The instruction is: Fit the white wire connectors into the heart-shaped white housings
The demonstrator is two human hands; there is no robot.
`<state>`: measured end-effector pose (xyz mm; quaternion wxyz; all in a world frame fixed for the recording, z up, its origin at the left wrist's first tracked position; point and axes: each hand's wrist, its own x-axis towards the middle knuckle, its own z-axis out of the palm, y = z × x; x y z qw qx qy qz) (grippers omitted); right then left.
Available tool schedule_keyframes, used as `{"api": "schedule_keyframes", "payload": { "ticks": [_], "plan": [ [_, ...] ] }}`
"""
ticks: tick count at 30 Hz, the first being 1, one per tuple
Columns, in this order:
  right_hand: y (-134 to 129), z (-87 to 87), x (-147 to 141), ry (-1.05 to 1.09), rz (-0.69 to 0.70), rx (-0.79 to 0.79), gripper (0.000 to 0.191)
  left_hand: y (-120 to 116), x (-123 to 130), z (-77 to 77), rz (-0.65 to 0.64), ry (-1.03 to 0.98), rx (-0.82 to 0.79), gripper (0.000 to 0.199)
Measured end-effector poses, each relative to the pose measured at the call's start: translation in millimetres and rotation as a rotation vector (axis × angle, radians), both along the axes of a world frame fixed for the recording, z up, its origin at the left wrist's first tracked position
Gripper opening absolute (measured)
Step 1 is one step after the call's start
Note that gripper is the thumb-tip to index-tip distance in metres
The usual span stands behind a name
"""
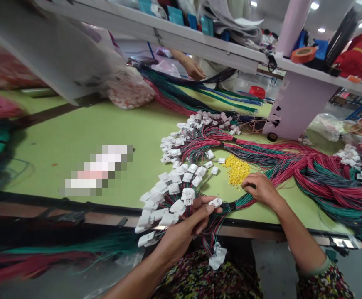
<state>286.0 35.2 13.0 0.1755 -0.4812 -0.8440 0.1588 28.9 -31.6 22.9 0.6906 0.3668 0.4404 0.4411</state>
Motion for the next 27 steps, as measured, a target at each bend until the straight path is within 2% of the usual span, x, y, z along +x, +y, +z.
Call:
{"api": "schedule_keyframes", "payload": {
  "ticks": [12, 21, 27],
  "plan": [
    [1.4, -2.9, -7.3, -0.049, 0.109, 0.013, 0.014, 0.2, 0.0, 2.6, -0.017, 0.019, -0.013, 0.029],
    [-1.0, -8.2, -19.6, 0.018, 0.029, -0.038, 0.010, 0.8, -0.3, 2.3, -0.012, -0.004, -0.024, 0.032],
    [-3.8, -5.7, -14.5, 0.134, 0.022, -0.087, 0.013, -0.8, -1.0, 2.9, -0.011, -0.023, -0.007, 0.031]
  ]
}}
